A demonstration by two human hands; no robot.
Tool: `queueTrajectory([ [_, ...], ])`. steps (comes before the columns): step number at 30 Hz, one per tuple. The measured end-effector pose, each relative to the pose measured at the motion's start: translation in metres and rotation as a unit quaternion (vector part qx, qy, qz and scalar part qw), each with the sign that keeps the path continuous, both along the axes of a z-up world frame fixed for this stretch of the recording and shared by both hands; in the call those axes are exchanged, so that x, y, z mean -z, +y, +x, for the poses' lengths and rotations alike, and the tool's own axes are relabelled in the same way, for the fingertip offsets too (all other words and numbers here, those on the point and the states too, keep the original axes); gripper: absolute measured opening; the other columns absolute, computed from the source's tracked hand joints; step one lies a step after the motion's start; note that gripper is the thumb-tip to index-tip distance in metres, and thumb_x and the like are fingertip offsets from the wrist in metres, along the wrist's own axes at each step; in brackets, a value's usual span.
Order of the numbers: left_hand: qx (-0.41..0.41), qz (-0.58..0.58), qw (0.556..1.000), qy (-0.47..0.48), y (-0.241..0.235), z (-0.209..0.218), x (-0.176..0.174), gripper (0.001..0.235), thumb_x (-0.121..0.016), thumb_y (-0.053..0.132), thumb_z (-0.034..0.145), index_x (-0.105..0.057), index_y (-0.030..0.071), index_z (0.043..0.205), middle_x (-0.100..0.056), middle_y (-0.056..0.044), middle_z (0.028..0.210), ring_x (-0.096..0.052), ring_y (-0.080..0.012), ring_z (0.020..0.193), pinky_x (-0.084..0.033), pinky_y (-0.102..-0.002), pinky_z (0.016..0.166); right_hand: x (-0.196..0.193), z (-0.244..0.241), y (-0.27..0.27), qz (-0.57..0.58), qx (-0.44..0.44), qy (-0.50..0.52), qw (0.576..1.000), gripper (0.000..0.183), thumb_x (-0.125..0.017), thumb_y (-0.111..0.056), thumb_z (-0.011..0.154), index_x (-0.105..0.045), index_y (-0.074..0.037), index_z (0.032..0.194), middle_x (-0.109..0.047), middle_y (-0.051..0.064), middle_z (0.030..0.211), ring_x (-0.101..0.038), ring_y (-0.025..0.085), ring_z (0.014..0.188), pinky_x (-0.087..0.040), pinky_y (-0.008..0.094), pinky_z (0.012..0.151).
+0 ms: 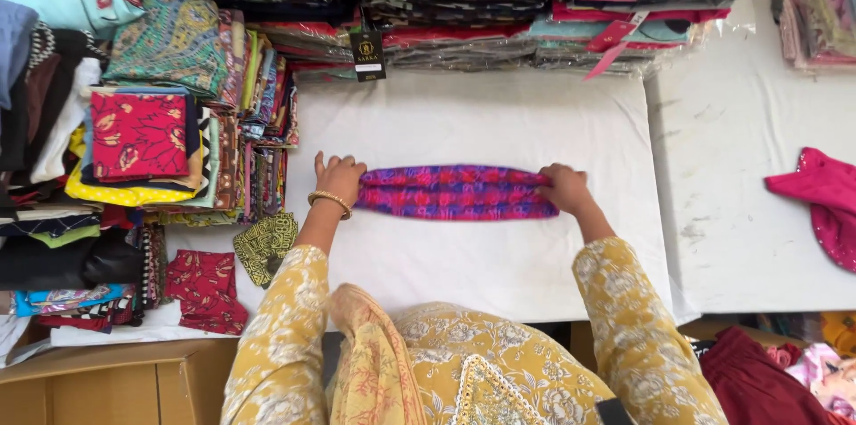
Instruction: The person folds several pieces of patterned fabric on a white table. They unfold each item, fold it into a neat rectangle, and place it on a growing stack to the left. The items include a brown patterned cloth, a black and white striped cloth, a yellow dotted cloth, a blue striped cloth, a red patterned cloth, a purple patterned cloth, and a green patterned cloth.
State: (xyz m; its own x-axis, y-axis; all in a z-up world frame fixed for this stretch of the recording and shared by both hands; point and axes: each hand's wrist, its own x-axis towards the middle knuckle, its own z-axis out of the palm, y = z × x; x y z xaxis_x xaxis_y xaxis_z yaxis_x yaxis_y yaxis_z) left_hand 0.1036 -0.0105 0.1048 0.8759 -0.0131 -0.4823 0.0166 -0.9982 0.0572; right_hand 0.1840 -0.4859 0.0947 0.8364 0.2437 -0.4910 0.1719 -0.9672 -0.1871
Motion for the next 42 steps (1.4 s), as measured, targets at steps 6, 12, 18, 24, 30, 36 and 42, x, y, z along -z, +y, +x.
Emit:
queueTrajectory([
  [6,0.031,-0.076,0.934,-0.348,0.016,-0.026,-0.014,0.021,-0.064,0.004,0.094,-0.068,0.019,0.107,-0.063,-0.002,0.109,-0.059,-0.0241,0.114,-0.025,-0.055,0.126,-0.031,-0.034,-0.015,0.149,0.047,-0.325,0.933,0.023,-0.074,-0.007,0.084,-0.072,-0.019,0.104,-0.065,0.003,0.11,-0.059,0.027,0.112,-0.038,0.045,0.108],
  [12,0.142,0.011,0.948,-0.283,0.014,-0.085,0.057,0.025,-0.058,0.011,0.088,-0.066,0.013,0.112,-0.059,-0.008,0.134,-0.05,-0.0262,0.134,-0.021,-0.061,0.119,0.012,-0.103,-0.022,0.096,-0.066,-0.328,0.937,0.035,-0.068,0.005,0.077,-0.076,-0.017,0.103,-0.068,0.003,0.121,-0.059,0.026,0.119,-0.033,0.049,0.108],
  [18,0.01,0.013,0.983,-0.183,-0.021,-0.103,0.057,0.037,-0.054,0.005,0.092,-0.065,0.016,0.126,-0.042,-0.008,0.16,-0.027,-0.0252,0.155,-0.015,-0.056,0.126,0.017,-0.116,-0.022,0.178,0.103,-0.35,0.914,0.042,-0.059,0.014,0.078,-0.076,-0.015,0.103,-0.072,0.003,0.123,-0.06,0.024,0.123,-0.042,0.044,0.111],
  [24,0.021,-0.17,0.969,-0.179,-0.121,-0.043,0.048,0.059,-0.056,0.04,0.1,-0.043,0.026,0.155,-0.024,-0.007,0.168,-0.017,-0.0287,0.155,-0.014,-0.056,0.125,0.035,-0.081,0.134,0.129,-0.042,-0.237,0.962,0.053,-0.057,-0.021,0.096,-0.048,-0.013,0.148,-0.045,0.011,0.156,-0.039,0.03,0.145,-0.029,0.053,0.118],
  [30,-0.05,-0.109,0.985,-0.123,-0.06,-0.051,0.097,0.076,-0.042,0.059,0.096,-0.01,0.038,0.162,0.007,-0.002,0.171,0.004,-0.0284,0.157,-0.001,-0.061,0.121,0.037,-0.095,0.113,0.034,0.072,-0.13,0.988,0.071,-0.037,-0.053,0.103,-0.014,-0.028,0.165,-0.005,-0.002,0.173,-0.002,0.018,0.159,0.003,0.06,0.123],
  [36,-0.111,-0.036,0.992,-0.055,-0.006,-0.059,0.077,0.068,-0.033,0.058,0.102,-0.006,0.042,0.162,0.012,0.01,0.172,0.008,-0.0188,0.158,0.005,-0.059,0.123,0.093,-0.083,-0.018,-0.011,0.214,-0.199,0.956,0.069,-0.036,-0.05,0.108,-0.014,-0.017,0.165,-0.008,0.005,0.172,-0.006,0.027,0.157,-0.004,0.066,0.12],
  [42,-0.151,-0.073,0.985,-0.029,-0.01,-0.054,0.056,0.071,-0.04,0.056,0.101,-0.008,0.041,0.162,0.013,0.007,0.171,0.007,-0.0195,0.158,0.002,-0.056,0.125,0.04,-0.087,0.011,0.025,0.38,-0.15,0.912,0.05,-0.074,-0.033,0.091,-0.06,-0.008,0.132,-0.041,0.017,0.151,-0.037,0.034,0.137,-0.039,0.054,0.11],
])
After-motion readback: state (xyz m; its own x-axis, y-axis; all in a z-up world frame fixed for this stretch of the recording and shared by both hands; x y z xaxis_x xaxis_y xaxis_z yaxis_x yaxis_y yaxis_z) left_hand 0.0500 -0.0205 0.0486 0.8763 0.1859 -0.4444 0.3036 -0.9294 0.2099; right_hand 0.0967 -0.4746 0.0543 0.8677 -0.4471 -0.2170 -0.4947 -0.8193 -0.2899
